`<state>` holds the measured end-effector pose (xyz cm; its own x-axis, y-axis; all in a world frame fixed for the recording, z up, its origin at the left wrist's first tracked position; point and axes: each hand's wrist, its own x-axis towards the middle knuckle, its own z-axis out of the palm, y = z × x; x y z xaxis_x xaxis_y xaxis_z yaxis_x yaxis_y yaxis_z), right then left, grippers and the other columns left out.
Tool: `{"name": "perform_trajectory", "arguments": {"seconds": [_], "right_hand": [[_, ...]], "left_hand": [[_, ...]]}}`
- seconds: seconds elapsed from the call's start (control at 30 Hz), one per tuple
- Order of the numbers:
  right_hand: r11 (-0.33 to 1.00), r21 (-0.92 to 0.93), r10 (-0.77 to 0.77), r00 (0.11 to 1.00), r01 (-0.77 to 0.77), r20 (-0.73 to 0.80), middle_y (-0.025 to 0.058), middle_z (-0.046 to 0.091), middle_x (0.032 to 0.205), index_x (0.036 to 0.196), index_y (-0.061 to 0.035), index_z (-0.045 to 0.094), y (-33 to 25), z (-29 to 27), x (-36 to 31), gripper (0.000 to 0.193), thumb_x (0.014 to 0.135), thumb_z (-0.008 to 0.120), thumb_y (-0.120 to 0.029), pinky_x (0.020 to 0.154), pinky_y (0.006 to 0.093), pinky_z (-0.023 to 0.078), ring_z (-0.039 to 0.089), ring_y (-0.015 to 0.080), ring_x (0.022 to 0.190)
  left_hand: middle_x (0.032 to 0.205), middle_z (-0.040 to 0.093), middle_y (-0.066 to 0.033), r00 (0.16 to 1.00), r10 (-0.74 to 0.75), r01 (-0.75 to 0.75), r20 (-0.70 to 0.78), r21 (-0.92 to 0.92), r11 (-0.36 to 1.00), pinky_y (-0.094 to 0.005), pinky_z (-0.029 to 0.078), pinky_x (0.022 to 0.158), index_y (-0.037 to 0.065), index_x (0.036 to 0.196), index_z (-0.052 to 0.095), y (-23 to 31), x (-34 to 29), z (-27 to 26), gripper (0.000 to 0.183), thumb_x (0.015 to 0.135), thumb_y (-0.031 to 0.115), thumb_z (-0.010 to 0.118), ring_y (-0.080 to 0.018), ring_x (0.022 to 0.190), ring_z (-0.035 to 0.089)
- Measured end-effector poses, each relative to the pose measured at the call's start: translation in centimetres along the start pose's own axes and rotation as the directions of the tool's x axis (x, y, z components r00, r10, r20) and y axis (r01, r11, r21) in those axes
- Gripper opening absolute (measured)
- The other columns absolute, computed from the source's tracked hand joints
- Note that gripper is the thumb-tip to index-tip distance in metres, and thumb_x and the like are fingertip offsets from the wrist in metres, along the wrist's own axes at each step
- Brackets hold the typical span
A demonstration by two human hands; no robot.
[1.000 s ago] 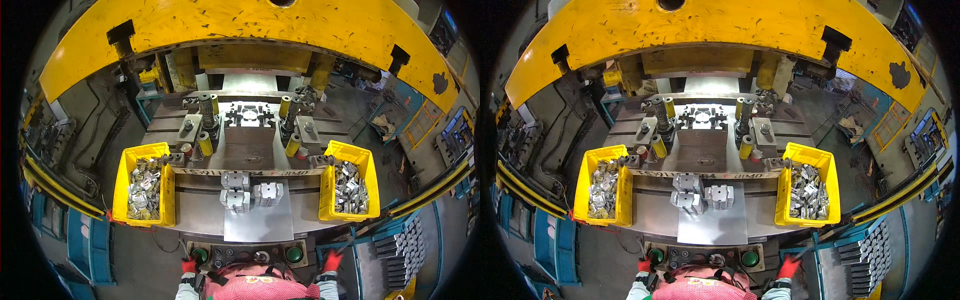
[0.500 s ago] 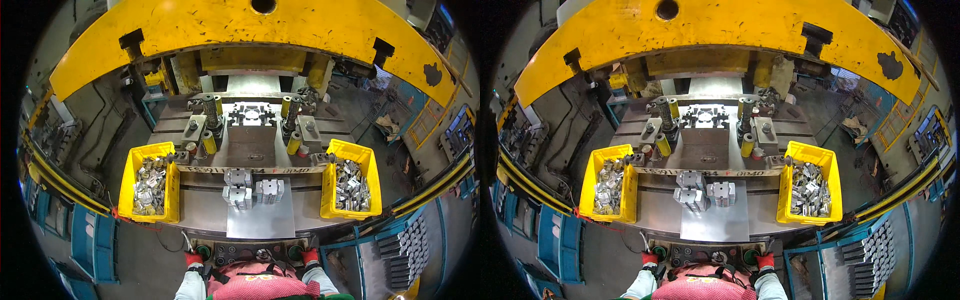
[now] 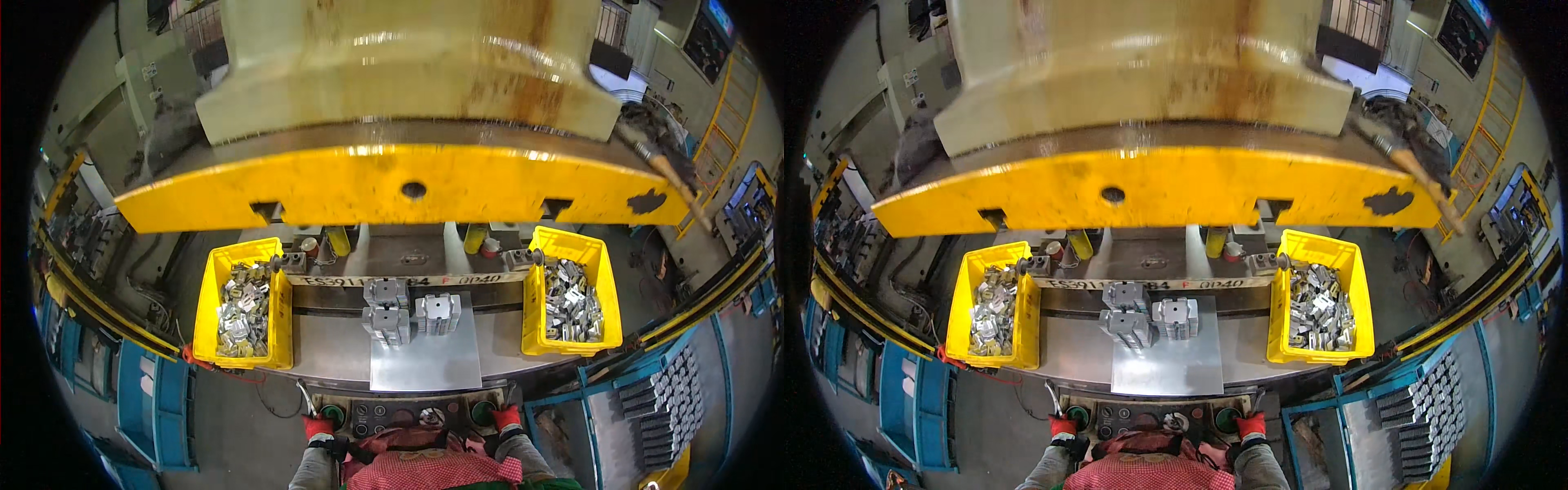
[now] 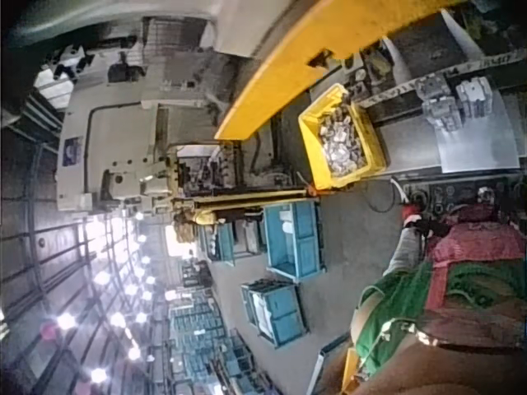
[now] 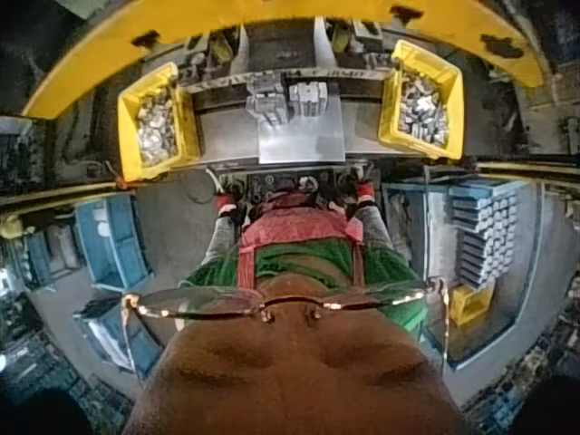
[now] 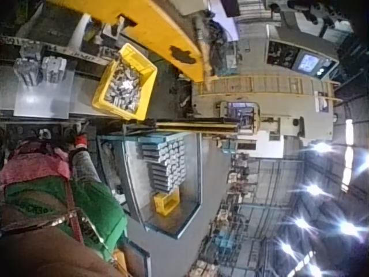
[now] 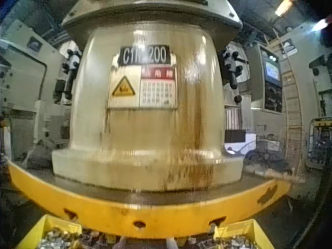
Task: The recorder is operating a large yellow industrial power press to stamp or bend small metal components, using a handheld magnetic tool to place and remove the workpieces.
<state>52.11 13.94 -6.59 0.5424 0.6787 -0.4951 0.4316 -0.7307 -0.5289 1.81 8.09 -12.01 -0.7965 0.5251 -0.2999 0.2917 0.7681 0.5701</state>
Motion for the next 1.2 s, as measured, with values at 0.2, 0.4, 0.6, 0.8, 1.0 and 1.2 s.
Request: {"name": "perform_trajectory", "arguments": {"seconds": [0.2, 0.4, 0.6, 0.8, 1.0, 1.2], "right_hand": [[0.997, 0.081, -0.005, 0.999, 0.001, 0.047, 0.0199, 0.049, 0.107, 0.113, 0.0079, 0.031, 3.3, 1.4, 2.8, 0.083, 0.050, 0.075, -0.024, 0.080, 0.0320, 0.041, 0.049, 0.0262, 0.099], [0.954, 0.294, 0.037, 0.997, -0.054, 0.062, 0.0150, 0.053, 0.094, 0.103, 0.0074, 0.041, -4.4, -2.7, -3.9, 0.066, 0.053, 0.072, -0.022, 0.072, 0.0343, 0.042, 0.051, 0.0214, 0.086], [0.748, 0.663, 0.403, 0.769, 0.036, -0.496, 0.0152, 0.052, 0.098, 0.109, 0.0028, 0.041, 1.7, -7.2, 0.3, 0.043, 0.078, 0.054, -0.024, 0.075, 0.0342, 0.038, 0.048, 0.0231, 0.085], [0.732, 0.323, -0.264, 0.687, 0.600, -0.677, 0.0143, 0.049, 0.101, 0.117, 0.0008, 0.035, -17.0, -15.1, -4.1, 0.047, 0.080, 0.051, -0.025, 0.077, 0.0297, 0.038, 0.047, 0.0206, 0.091], [0.383, 0.412, -0.880, 0.462, 0.827, -0.110, 0.0084, 0.055, 0.090, 0.118, -0.0050, 0.037, -38.7, -11.5, -5.5, 0.050, 0.073, 0.056, -0.017, 0.074, 0.0269, 0.039, 0.051, 0.0138, 0.082], [0.561, 0.150, -0.827, 0.560, 0.814, 0.052, 0.0077, 0.056, 0.088, 0.109, -0.0029, 0.044, -50.6, -6.9, 1.5, 0.047, 0.068, 0.058, -0.023, 0.065, 0.0278, 0.041, 0.053, 0.0192, 0.078]], "left_hand": [[0.094, 0.050, -0.0261, 0.998, -0.054, 0.053, 0.010, 0.045, 0.998, -0.0412, 0.038, 0.075, 0.001, 0.109, 0.034, 5.9, -3.1, -3.0, 0.050, 0.065, 0.015, 0.053, -0.0402, 0.090, 0.048], [0.081, 0.054, -0.0164, 0.974, 0.201, -0.202, -0.108, 0.005, 0.979, -0.0398, 0.044, 0.063, 0.002, 0.103, 0.039, 0.8, -1.4, -3.5, 0.051, 0.060, 0.016, 0.064, -0.0317, 0.071, 0.054], [0.054, 0.045, -0.0027, 0.985, -0.107, 0.169, 0.134, -0.666, 0.726, -0.0254, 0.032, 0.029, 0.008, 0.084, 0.044, 7.7, -7.2, -14.4, 0.013, 0.072, 0.007, 0.050, -0.0145, 0.034, 0.040], [0.063, 0.046, -0.0019, 0.773, 0.628, -0.499, -0.092, -0.699, 0.513, -0.0244, 0.040, 0.043, 0.009, 0.105, 0.044, 21.3, -6.0, -18.4, 0.027, 0.079, 0.014, 0.048, -0.0105, 0.050, 0.046], [0.056, 0.043, 0.0047, 0.556, 0.618, -0.090, 0.556, -0.699, 0.709, -0.0184, 0.031, 0.034, 0.013, 0.091, 0.049, 44.9, -5.6, -15.7, 0.017, 0.078, 0.023, 0.055, -0.0046, 0.042, 0.041], [0.059, 0.050, 0.0024, 0.330, 0.742, -0.122, 0.583, -0.753, 0.646, -0.0229, 0.035, 0.040, 0.011, 0.079, 0.057, 55.6, -2.1, -7.6, 0.014, 0.073, 0.024, 0.060, -0.0078, 0.045, 0.045]]}}
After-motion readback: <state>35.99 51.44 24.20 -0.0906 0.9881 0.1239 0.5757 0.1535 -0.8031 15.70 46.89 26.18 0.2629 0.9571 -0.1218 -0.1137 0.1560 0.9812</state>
